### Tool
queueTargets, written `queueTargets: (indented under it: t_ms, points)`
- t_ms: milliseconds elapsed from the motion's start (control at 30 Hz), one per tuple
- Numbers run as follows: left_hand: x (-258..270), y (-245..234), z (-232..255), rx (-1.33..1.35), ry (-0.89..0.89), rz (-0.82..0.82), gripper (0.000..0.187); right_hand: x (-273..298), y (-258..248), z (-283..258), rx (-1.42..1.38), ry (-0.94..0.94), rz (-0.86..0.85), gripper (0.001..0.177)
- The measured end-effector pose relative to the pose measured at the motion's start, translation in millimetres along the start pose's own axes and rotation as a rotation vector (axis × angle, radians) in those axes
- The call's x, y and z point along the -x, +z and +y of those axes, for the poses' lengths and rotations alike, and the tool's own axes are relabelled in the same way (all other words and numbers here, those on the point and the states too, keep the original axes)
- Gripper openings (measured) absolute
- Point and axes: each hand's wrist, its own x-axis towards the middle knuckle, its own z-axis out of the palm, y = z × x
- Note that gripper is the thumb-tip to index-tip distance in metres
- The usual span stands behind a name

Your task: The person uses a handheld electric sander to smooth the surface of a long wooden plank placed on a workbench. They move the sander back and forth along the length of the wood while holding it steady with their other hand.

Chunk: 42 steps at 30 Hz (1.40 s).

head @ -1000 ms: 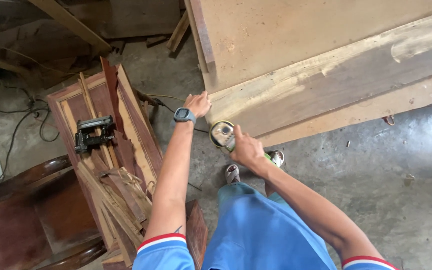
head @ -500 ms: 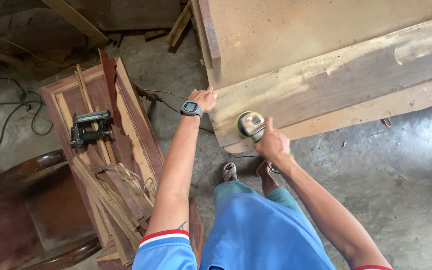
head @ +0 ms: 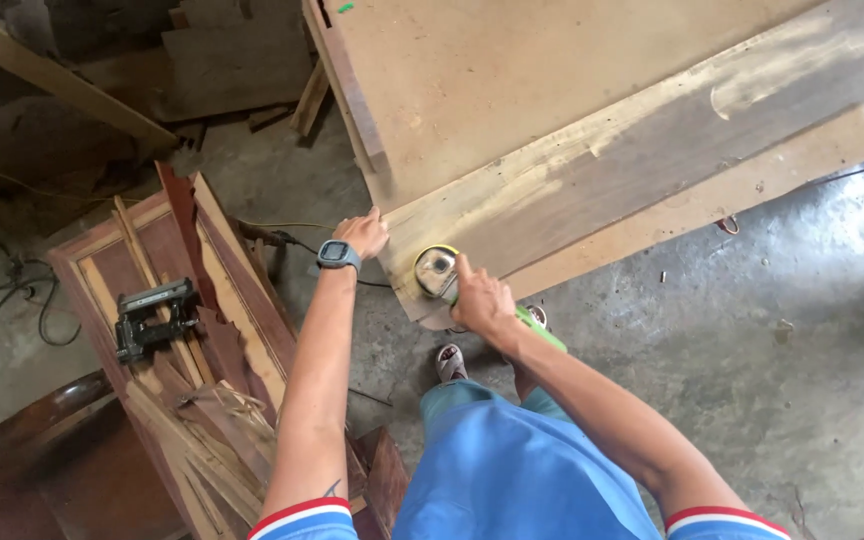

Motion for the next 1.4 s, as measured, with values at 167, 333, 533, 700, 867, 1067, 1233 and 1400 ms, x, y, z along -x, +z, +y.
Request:
queueTargets:
  t_ms: [167,333,533,700,867,1067,1233,1400]
  points:
    - [1.7,-1.0,5.6,-0.054,-0.026,-0.04,0.073,6.5,-66.9,34.4,0.092,0.172,0.019,0.088]
    - [14.9,6.7,13.8,-0.139,0.007,-0.032,0.071,-7.1,-98.9,107.8,0.102,0.321,0.107,0.095]
    - [73.2,-10.4,41.3,-0.19,0.06,-0.011,0.075,-11.9,-122.5,154.9,-0.057,0.483,0.346,0.096]
    - [41.0,10.6,22.8,-0.227,0.026,-0.024,0.086,22.0,-133.1,77.7,-0.004,0.441,0.2,0.093]
    - [67.3,9.1,54.8,-0.308,0.002,-0.018,0.092,-12.7,-68.8,82.0,-0.044,0.219,0.09,0.1]
    - [99.9,18.7,105.5,-0.434,-0.116,0.004,0.127,-26.3,-121.4,122.1,-0.023,0.226,0.125,0.094]
    - [93.1,29.8,112.8,-0.464,-0.222,0.008,0.143,-30.3,-188.5,191.8,0.055,0.373,0.2,0.089]
    - [89.1,30.8,118.1,-0.426,-0.269,0.003,0.144,-65.9,-199.6,316.4,-0.08,0.584,0.448,0.099]
